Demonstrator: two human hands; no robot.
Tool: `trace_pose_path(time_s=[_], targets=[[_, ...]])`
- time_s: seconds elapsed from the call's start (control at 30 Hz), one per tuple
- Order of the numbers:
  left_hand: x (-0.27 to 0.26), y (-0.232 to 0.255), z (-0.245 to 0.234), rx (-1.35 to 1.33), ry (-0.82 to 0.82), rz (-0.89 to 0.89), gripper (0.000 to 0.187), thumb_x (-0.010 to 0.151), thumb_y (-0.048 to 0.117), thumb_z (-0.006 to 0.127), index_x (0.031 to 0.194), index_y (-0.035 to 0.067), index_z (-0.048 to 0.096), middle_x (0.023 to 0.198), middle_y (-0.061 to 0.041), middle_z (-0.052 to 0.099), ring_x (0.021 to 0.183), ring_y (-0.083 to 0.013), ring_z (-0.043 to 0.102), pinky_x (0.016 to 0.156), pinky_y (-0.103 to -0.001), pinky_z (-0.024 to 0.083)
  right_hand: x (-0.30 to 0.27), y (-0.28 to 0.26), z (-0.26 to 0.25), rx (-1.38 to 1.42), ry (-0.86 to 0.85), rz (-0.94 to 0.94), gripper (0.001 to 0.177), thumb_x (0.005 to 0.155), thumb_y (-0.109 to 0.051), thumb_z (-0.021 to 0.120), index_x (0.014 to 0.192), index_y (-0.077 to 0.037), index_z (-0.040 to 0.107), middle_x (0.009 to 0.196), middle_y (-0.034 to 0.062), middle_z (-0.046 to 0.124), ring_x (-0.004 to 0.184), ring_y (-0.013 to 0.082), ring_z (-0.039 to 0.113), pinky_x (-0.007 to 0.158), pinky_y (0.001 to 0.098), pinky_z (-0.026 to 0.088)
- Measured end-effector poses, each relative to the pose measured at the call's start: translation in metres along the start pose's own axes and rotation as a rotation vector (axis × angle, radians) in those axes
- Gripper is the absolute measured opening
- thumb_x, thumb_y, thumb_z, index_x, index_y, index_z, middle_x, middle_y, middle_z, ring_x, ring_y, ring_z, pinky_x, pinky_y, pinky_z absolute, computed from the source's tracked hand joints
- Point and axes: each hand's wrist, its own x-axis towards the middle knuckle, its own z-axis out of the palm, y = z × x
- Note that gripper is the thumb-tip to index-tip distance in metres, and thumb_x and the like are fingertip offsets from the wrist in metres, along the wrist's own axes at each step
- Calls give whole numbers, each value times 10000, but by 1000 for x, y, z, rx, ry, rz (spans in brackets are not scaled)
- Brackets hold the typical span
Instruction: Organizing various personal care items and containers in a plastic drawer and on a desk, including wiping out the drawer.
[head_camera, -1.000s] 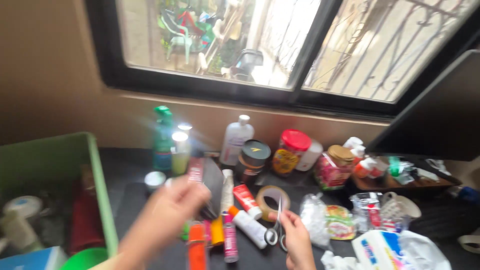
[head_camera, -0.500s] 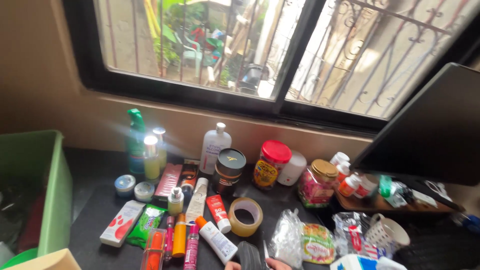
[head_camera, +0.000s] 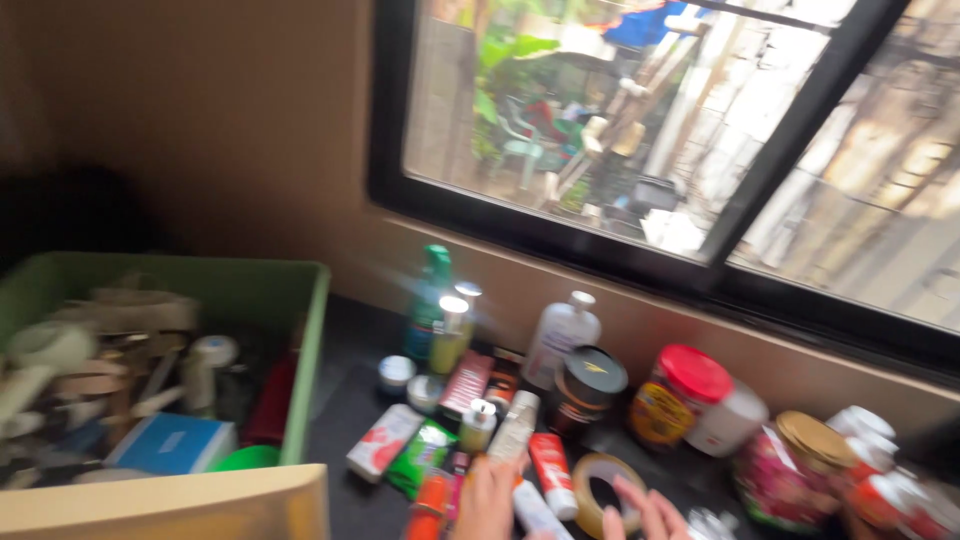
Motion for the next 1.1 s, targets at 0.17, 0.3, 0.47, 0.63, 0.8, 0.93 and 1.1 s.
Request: trace_pose_path(time_s=[0.17,0.3,0.47,0.63,0.8,0.93,1.1], targets=[[127,-32,-214,-331,-289,-230,801,790,283,817,1435,3,434,1289,-166,509,1230,-330,562,1046,-403,444,104,-262,19,139,-215,263,463,698,-227,826,1157,-233,765,1325,139,569,1217,256,597,847,406,579],[180,-104,-284,-91,-236,-305,748,774,287,818,1406,80,476,1323,-142,497,1247,-336,524,1059,-414,427,130,-386,53,473,-413,154,456,811,-211,765,1261,-198,690,1396,95,473,1194,238,600,838,372,603],[204,-214,-318,142,-373,-480,700,770,287,816,1379,163,493,1340,-114,477,1283,-336,454,1090,-440,403,128,-491,120,582,-612,99,470,850,-203,764,1308,-171,661,1351,83,517,1203,240,587,879,370,570],[196,-319,-310,366,-704,-580,561,795,299,820,1292,193,582,1393,-108,454,1366,-352,401,1133,-460,405,95,-520,226,509,-889,63,475,834,-214,715,1284,-114,602,1213,134,608,954,275,713,842,353,606],[176,-373,-281,353,-856,-589,440,793,258,798,1210,199,670,1345,-113,528,1318,-369,467,1093,-463,457,44,-494,320,-89,-1156,-109,289,861,-150,717,1127,-43,680,1081,223,684,1033,400,664,880,455,560],[180,-360,-258,236,-862,-509,364,770,212,768,1129,167,729,1236,-121,665,1205,-342,612,1035,-431,514,14,-471,351,-364,-1277,-188,172,845,-98,654,959,-60,777,991,208,737,984,395,710,861,451,584],[173,-367,-201,172,-900,-563,362,811,182,713,1164,103,713,1240,-188,692,1191,-369,643,1018,-443,528,-3,-481,347,-434,-1378,-90,197,862,-119,663,1038,-63,730,1105,199,724,1083,367,695,910,434,578]])
